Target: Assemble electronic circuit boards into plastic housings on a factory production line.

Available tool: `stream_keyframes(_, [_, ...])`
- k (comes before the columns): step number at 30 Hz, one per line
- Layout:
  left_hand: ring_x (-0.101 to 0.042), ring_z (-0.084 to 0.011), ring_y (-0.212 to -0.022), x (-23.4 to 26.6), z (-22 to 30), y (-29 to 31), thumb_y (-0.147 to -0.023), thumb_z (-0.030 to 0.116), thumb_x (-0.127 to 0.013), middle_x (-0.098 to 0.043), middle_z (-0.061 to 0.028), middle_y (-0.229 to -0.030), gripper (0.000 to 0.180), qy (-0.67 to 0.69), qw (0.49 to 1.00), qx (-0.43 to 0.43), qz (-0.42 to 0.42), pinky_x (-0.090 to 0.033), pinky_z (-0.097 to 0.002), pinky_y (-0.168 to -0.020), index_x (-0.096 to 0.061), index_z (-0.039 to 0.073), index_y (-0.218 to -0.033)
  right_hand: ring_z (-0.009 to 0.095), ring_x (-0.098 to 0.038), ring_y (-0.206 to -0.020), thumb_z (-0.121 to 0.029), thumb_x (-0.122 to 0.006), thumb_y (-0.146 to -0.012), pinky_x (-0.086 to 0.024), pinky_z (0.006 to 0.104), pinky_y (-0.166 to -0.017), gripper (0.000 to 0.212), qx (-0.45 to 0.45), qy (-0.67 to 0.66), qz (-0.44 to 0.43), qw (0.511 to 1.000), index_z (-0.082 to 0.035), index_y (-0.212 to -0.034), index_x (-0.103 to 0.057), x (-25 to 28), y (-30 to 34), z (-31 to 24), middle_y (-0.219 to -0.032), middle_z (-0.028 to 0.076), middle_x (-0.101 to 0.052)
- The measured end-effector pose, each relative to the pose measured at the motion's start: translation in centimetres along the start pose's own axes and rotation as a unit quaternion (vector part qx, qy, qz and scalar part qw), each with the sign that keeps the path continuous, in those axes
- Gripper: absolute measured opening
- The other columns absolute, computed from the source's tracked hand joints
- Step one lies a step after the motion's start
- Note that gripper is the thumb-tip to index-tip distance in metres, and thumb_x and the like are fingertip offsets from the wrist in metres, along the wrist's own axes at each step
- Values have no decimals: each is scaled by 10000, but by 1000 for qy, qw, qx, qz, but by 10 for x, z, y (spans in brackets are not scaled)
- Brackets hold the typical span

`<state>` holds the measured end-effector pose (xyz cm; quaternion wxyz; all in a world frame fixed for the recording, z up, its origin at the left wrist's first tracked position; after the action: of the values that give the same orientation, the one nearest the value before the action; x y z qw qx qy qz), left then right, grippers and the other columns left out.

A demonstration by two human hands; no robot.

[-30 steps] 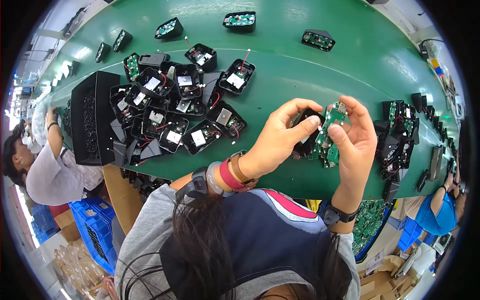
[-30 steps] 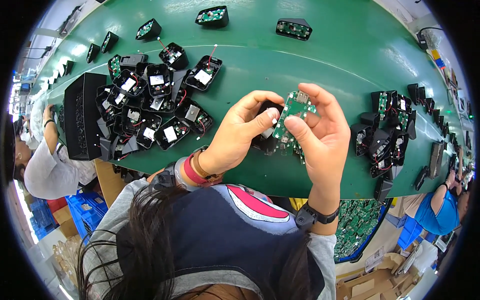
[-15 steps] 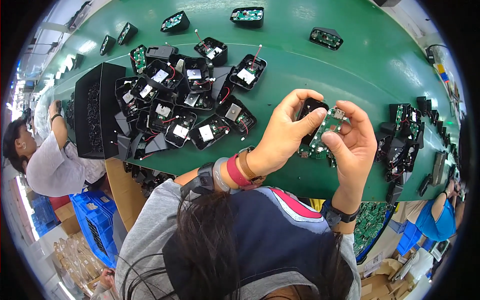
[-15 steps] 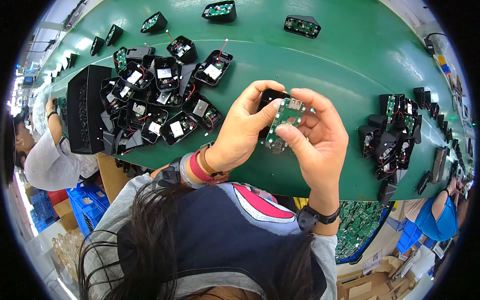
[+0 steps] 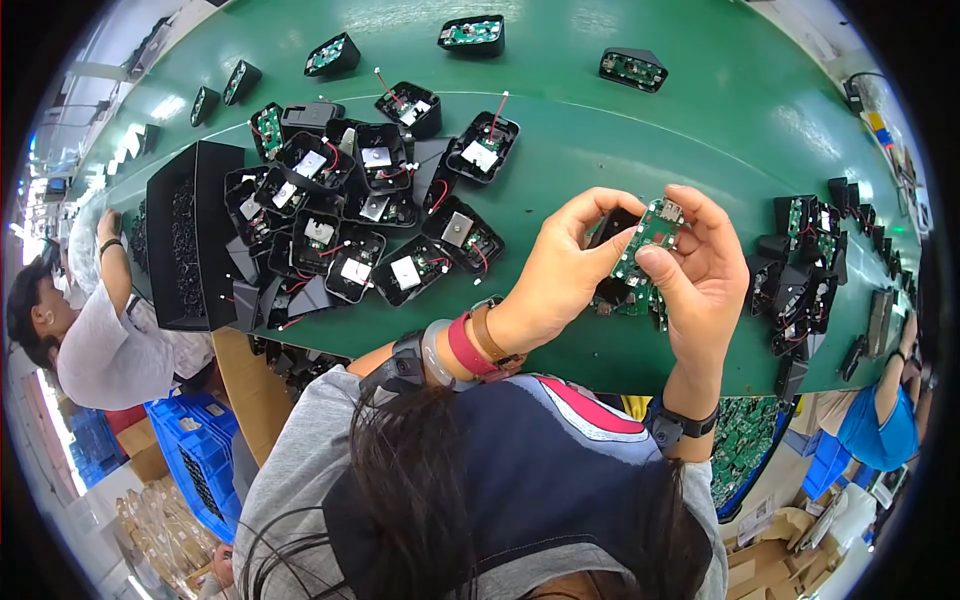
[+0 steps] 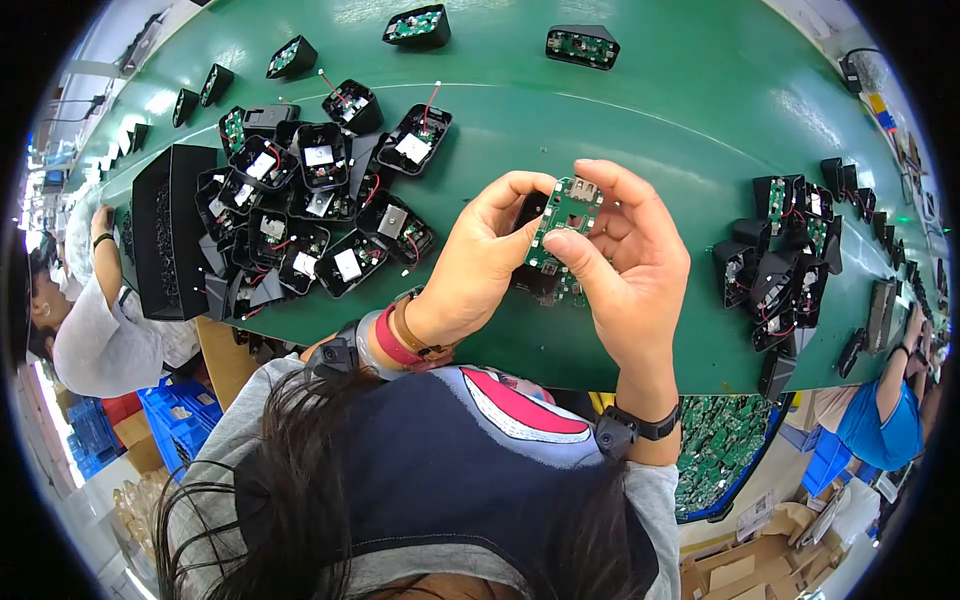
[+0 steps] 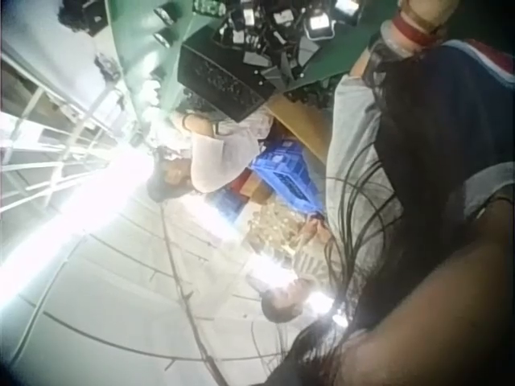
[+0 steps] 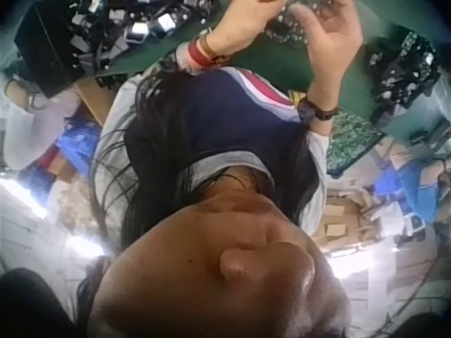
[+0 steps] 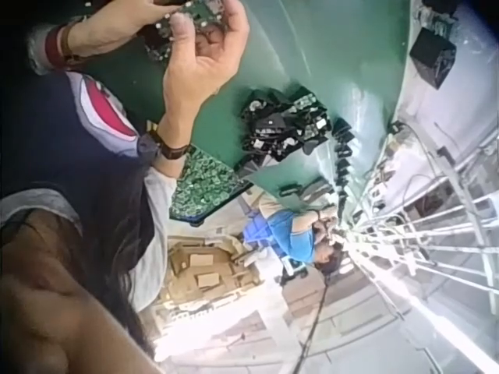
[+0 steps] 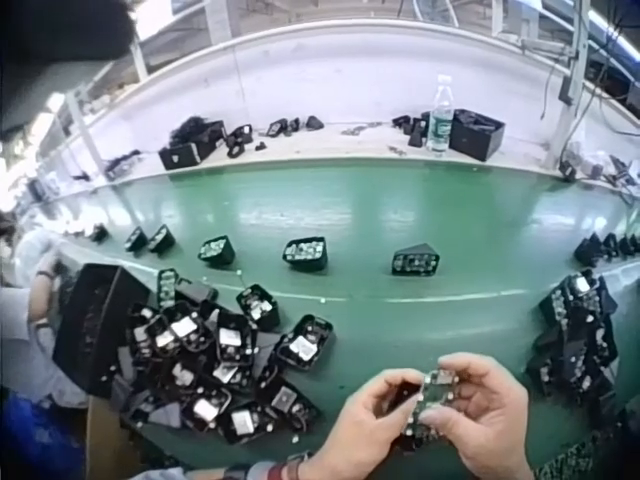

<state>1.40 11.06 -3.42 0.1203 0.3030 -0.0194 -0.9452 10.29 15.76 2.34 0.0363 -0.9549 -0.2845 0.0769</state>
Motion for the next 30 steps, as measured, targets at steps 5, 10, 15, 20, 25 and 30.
stream_keyframes(5, [-517, -80, -964, 2, 0, -1, -897, 69, -569, -588, -7, -1017, 174, -37, 999, 0, 9, -415, -239, -858, -568, 37, -1068, 105, -596, -857, 31, -708, -765, -500, 215, -734, 484, 13, 17, 6, 1000, 41, -1204, -505, 2, 0, -3, -1020, 79, -595])
stream_keyframes(10, [-522, -40, -812, 3, -1, -1, -889, 93, -597, -572, 14, -920, 149, -43, 999, -5, 24, -446, -194, -696, -586, 28, -1022, 89, -595, -824, -1, -734, -750, -482, 193, -674, 491, 29, 82, 15, 996, 22, -1195, -528, 5, 3, -3, -957, 61, -615])
stream_keyframes(15, [-550, -70, -916, 1, -11, 0, -890, 74, -588, -600, -1, -1006, 196, -31, 999, 40, 0, -454, -237, -827, -580, 39, -1082, 98, -599, -816, 4, -737, -740, -498, 201, -655, 480, 87, 131, 16, 987, 21, -1181, -549, 6, 4, -11, -981, 71, -612])
stream_keyframes(20, [-542, -68, -889, 1, -12, 0, -891, 79, -590, -594, 5, -988, 194, -35, 999, 40, -1, -449, -233, -802, -583, 44, -1081, 116, -595, -854, 30, -734, -727, -525, 232, -685, 492, 87, 130, 30, 987, 30, -1181, -544, 11, 6, -12, -1032, 95, -596])
stream_keyframes(25, [-529, -67, -831, -1, -3, 0, -886, 84, -604, -588, 6, -951, 150, -56, 998, 6, -3, -440, -221, -743, -601, 40, -1029, 151, -589, -886, 36, -737, -720, -530, 241, -701, 477, 103, 135, 24, 985, 47, -1158, -547, 16, 13, -15, -1066, 138, -573])
stream_keyframes(30, [-531, -66, -793, -3, -1, 0, -864, 97, -647, -596, -6, -908, 77, -11, 999, 32, -11, -433, -211, -713, -619, 38, -905, 174, -578, -897, 84, -696, -727, -511, 274, -764, 530, 238, 103, 161, 952, 74, -1203, -464, 57, 52, -62, -1077, 175, -553])
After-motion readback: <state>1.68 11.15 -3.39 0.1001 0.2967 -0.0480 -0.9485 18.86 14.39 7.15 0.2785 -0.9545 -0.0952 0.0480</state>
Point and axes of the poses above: each hand's wrist, its own y-axis away from the middle knuckle, its own x-axis out of the back of the hand, z = x × y, the point moved 10 cm from there along -y, towards the middle knuckle
